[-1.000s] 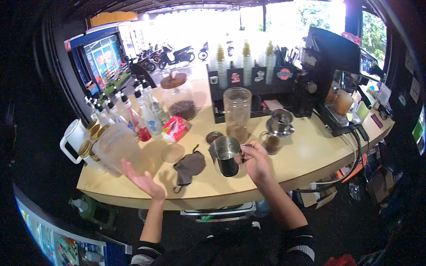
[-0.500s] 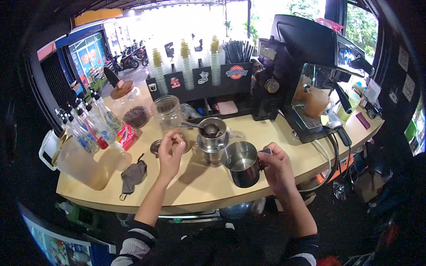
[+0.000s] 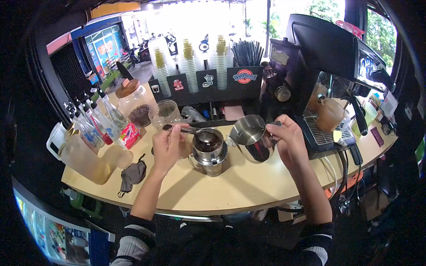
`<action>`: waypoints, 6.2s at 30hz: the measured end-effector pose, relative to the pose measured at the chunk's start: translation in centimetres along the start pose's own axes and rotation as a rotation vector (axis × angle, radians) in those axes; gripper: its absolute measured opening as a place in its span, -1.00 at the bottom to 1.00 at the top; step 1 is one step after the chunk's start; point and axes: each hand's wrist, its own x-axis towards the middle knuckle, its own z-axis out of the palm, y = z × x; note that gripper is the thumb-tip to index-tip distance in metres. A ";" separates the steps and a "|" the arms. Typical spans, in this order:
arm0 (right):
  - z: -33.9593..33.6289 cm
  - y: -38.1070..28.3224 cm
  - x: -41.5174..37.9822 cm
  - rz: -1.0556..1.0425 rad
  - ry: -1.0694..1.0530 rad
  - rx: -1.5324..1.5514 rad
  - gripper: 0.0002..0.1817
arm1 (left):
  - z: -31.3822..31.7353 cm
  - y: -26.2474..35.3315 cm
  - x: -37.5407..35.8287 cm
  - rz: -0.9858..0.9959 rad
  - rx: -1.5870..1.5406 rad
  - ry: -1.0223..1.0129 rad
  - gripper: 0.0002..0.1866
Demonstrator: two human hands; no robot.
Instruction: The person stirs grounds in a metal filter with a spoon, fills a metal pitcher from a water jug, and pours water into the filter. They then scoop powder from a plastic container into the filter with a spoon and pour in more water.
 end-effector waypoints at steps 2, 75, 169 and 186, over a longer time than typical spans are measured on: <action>0.2 0.1 1.2 -0.021 -0.040 -0.009 -0.82 | -0.4 0.3 0.1 0.003 -0.008 0.002 -0.71; 5.1 -1.3 5.6 -0.007 -0.114 -0.245 -0.79 | -3.9 1.2 1.2 0.188 0.120 0.116 -0.75; -6.9 12.7 -3.6 0.031 0.263 0.228 -0.76 | -1.1 3.1 -2.3 0.407 0.237 0.036 -0.83; 5.9 5.7 -2.1 -0.899 -0.352 -1.102 -0.53 | 3.3 3.5 -3.2 0.526 0.215 -0.203 -0.77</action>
